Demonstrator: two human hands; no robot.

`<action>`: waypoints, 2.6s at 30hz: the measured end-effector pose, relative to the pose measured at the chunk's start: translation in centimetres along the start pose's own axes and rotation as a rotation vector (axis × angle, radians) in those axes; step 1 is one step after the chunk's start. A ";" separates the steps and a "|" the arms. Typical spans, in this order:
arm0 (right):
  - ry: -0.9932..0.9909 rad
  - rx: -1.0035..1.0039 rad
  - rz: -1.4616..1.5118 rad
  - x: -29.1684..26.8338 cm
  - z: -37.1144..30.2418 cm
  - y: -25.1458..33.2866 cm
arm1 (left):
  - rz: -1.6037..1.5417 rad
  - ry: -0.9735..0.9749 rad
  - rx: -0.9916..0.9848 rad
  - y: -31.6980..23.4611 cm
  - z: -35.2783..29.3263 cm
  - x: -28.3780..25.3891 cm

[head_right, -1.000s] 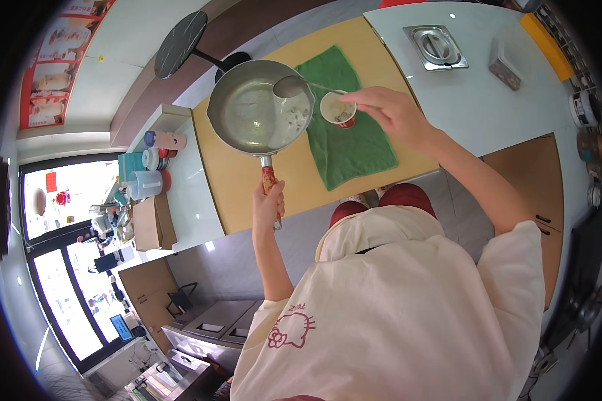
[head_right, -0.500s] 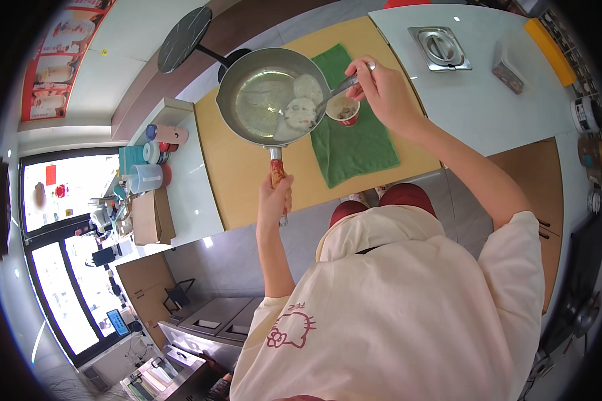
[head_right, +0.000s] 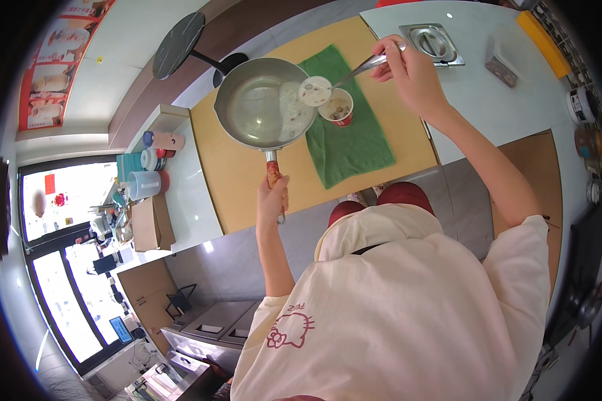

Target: Preparing a milk-based beverage by adding red bean ingredients to a container and boiling a mixture in a pan.

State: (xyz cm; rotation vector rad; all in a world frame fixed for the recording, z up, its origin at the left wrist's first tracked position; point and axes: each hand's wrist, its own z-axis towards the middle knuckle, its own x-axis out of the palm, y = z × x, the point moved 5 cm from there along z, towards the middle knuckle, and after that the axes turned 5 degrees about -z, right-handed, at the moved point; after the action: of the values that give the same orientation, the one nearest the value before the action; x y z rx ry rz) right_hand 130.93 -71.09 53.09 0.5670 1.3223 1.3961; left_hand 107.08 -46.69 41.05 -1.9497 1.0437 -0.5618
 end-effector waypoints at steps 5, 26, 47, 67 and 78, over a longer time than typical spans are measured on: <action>0.030 0.012 -0.122 -0.1 -1.3 -2.0 | 0.033 -0.043 -0.031 0.4 0.5 -0.9; 0.204 -0.542 -0.304 5.6 -3.4 -0.3 | 0.092 -0.029 0.016 -1.2 -0.7 -0.5; 0.019 0.033 0.033 5.1 -0.8 -1.0 | 0.080 0.018 0.024 -1.5 -0.9 0.6; 0.056 -0.054 -0.206 1.3 -5.3 -4.9 | 0.095 -0.076 0.020 -0.9 0.0 -1.4; 0.193 -0.478 -0.387 -0.8 -8.0 -1.6 | 0.154 -0.076 0.045 -1.7 -0.4 -1.3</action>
State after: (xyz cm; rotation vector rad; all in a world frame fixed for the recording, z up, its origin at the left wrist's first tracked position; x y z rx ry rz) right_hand 124.74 -75.34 49.73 -0.1412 1.1149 1.3941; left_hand 106.85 -45.25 42.66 -1.8192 1.1123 -0.4192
